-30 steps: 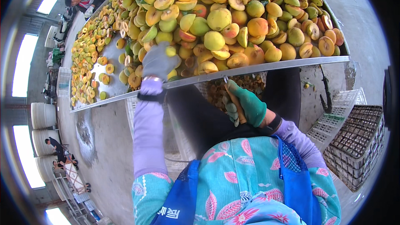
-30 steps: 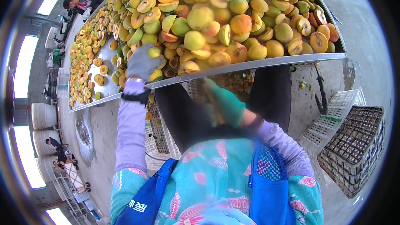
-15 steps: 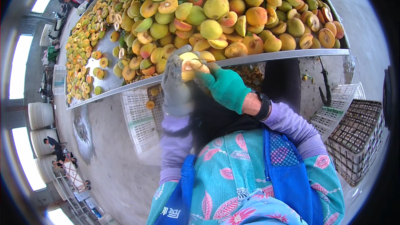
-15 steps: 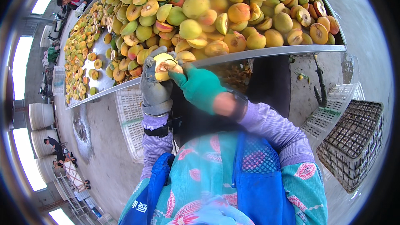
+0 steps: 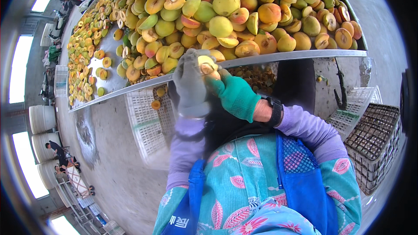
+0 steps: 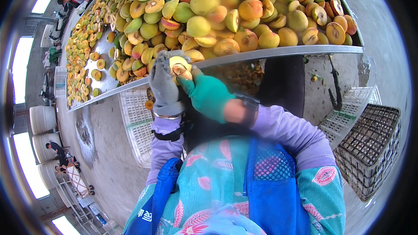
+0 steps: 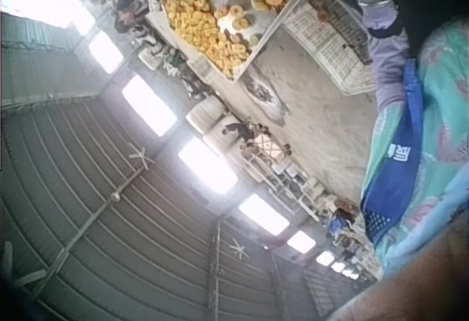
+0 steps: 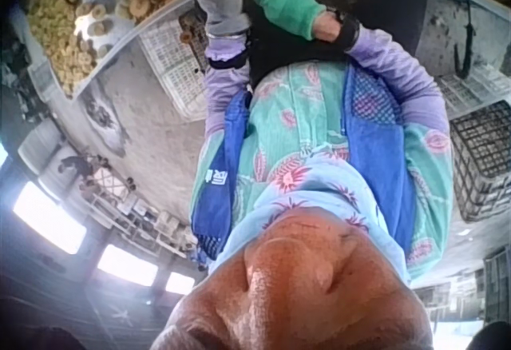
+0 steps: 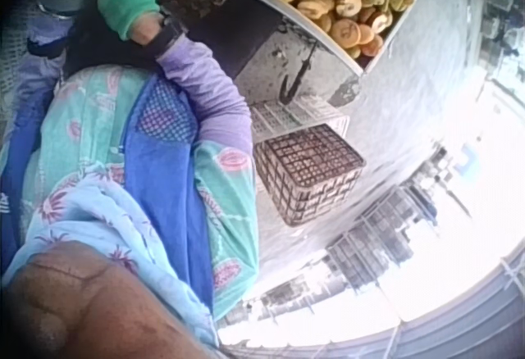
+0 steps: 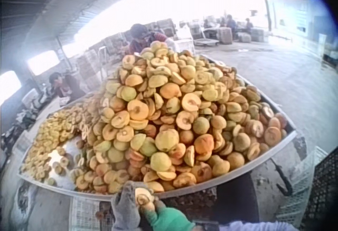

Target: The recorder is pitting and sorting halves of peaches at a large processing table.

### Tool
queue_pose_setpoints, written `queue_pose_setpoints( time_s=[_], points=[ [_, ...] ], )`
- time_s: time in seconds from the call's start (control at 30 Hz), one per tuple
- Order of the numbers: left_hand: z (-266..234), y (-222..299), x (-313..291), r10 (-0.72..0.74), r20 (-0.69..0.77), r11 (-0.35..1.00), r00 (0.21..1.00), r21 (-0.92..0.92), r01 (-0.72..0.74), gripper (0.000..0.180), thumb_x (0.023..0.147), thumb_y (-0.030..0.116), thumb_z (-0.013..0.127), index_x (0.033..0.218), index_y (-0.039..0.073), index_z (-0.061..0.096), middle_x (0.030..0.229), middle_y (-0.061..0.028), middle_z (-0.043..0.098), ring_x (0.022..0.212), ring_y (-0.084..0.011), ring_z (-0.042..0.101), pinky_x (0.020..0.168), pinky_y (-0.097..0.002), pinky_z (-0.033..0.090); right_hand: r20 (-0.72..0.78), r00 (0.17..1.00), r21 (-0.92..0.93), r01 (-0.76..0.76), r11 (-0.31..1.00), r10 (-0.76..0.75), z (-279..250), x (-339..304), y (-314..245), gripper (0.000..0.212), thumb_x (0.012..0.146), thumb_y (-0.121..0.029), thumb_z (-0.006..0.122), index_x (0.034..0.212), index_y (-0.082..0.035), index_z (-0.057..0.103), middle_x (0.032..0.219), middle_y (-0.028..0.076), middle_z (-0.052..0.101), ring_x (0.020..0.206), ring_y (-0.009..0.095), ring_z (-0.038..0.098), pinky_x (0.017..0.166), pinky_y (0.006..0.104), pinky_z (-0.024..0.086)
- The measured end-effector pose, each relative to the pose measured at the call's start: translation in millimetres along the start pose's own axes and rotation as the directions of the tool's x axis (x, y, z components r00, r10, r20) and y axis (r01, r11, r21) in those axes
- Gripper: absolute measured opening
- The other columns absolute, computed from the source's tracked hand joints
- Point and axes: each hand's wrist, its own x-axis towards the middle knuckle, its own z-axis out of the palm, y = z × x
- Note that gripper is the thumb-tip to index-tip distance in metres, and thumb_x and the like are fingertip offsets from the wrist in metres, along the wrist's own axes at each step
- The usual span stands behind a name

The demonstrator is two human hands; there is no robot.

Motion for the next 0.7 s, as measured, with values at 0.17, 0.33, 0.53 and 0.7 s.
queue_pose_setpoints(
  time_s=[0.17, 0.33, 0.53, 0.7],
  points=[
    [7.4, -11.0, -3.7, 0.037, -0.025, 0.999, 0.999, 0.013, -0.037, 0.033, 0.097, 0.026, 0.045, 0.1, -0.003, 0.06, 0.087, -0.012, 0.062, 0.076, -0.0193, 0.062, 0.068, -0.03, 0.054, 0.024, 0.999, 0.072, 0.02, 0.997, -0.022, -6.2, 9.0, 20.6, 0.047, 0.096, -0.047, 0.04, 0.101, -0.002, 0.053, 0.084, 0.025, 0.061, 0.079, 0.044, 0.058, 0.067, 0.0471, 0.045],
    [1.9, 4.7, -6.0, -0.003, 0.083, 0.999, 0.997, 0.038, 0.0, 0.028, 0.096, 0.022, 0.049, 0.097, -0.003, 0.06, 0.087, -0.0095, 0.063, 0.076, -0.0177, 0.062, 0.07, -0.0279, 0.052, -0.056, 0.998, 0.527, -0.002, 0.85, 0.036, 34.9, -4.0, 14.2, 0.046, 0.096, -0.041, 0.046, 0.112, 0.001, 0.054, 0.093, 0.013, 0.063, 0.084, 0.022, 0.058, 0.077, 0.0371, 0.046],
    [0.4, 17.2, 9.1, -0.298, 0.183, 0.952, 0.937, -0.015, 0.306, 0.027, 0.095, 0.022, 0.051, 0.091, -0.002, 0.062, 0.084, -0.0106, 0.064, 0.074, -0.0195, 0.063, 0.066, -0.0268, 0.052, 0.119, 0.985, 0.712, -0.171, 0.681, 0.124, 7.4, -3.5, -5.7, 0.043, 0.097, -0.041, 0.044, 0.104, -0.001, 0.059, 0.086, 0.006, 0.062, 0.075, 0.011, 0.056, 0.068, 0.0272, 0.049],
    [18.1, 26.6, 26.6, -0.257, 0.422, 0.966, 0.869, 0.075, 0.249, 0.033, 0.092, 0.029, 0.055, 0.086, -0.003, 0.061, 0.074, -0.0099, 0.062, 0.061, -0.0179, 0.059, 0.053, -0.0284, 0.05, 0.598, 0.801, 0.791, -0.595, 0.141, 0.022, -1.3, -3.1, -5.2, 0.047, 0.094, -0.057, 0.036, 0.08, -0.014, 0.05, 0.05, -0.003, 0.041, 0.037, 0.014, 0.039, 0.035, 0.029, 0.035]
  ],
)
